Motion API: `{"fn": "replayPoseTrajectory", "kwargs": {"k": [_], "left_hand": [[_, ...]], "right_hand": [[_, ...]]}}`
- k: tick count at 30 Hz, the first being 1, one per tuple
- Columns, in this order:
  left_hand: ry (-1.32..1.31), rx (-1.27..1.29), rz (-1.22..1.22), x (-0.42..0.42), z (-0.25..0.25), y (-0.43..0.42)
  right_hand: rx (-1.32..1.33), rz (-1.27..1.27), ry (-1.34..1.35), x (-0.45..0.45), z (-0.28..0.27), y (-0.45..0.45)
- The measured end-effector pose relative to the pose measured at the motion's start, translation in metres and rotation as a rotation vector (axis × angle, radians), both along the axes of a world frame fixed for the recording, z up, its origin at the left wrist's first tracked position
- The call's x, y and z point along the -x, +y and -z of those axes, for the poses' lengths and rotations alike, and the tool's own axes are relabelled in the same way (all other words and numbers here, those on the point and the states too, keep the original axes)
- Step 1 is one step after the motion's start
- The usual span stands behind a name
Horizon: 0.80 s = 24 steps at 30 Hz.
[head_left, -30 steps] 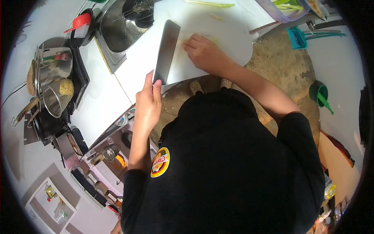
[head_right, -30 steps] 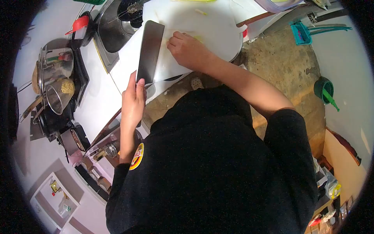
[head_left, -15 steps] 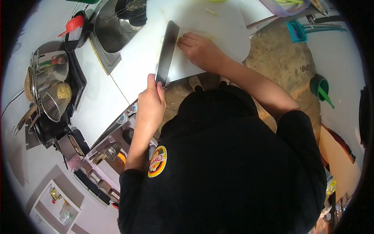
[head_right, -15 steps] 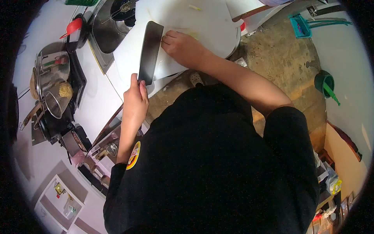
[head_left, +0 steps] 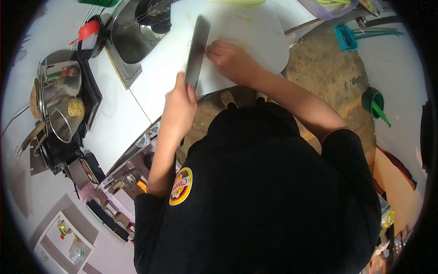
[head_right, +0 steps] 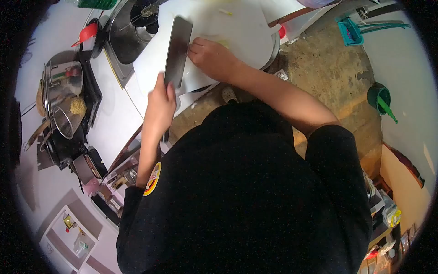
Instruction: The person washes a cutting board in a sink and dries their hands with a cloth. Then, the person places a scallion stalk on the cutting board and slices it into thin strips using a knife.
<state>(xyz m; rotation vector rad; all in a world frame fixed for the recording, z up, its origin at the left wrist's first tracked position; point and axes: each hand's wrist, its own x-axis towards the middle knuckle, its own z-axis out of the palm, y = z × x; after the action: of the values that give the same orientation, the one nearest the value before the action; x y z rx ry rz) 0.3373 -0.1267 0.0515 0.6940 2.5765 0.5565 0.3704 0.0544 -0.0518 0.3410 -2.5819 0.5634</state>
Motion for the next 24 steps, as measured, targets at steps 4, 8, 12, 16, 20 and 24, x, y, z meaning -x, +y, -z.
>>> {"fn": "replayPoseTrajectory", "kwargs": {"k": [4,8,12,16,20,24], "left_hand": [[-0.065,0.043,-0.045,-0.012,-0.007,-0.012],[-0.044,0.005,-0.026,0.007,-0.008,0.017],[-0.066,-0.039,-0.043,0.012,-0.004,0.02],[-0.042,-0.018,-0.041,-0.011,-0.005,-0.009],[-0.068,0.005,-0.078,-0.02,-0.001,-0.029],[-0.071,0.018,-0.085,-0.017,-0.004,-0.028]], "right_hand": [[0.025,0.004,0.084,0.003,0.008,0.001],[0.047,-0.004,0.052,0.002,0.005,-0.001],[0.002,0.046,0.042,-0.006,-0.007,0.006],[0.039,-0.006,-0.02,-0.013,-0.005,0.018],[0.075,-0.08,-0.056,-0.024,-0.004,0.036],[0.071,-0.12,-0.039,-0.026,-0.005,0.044]]}}
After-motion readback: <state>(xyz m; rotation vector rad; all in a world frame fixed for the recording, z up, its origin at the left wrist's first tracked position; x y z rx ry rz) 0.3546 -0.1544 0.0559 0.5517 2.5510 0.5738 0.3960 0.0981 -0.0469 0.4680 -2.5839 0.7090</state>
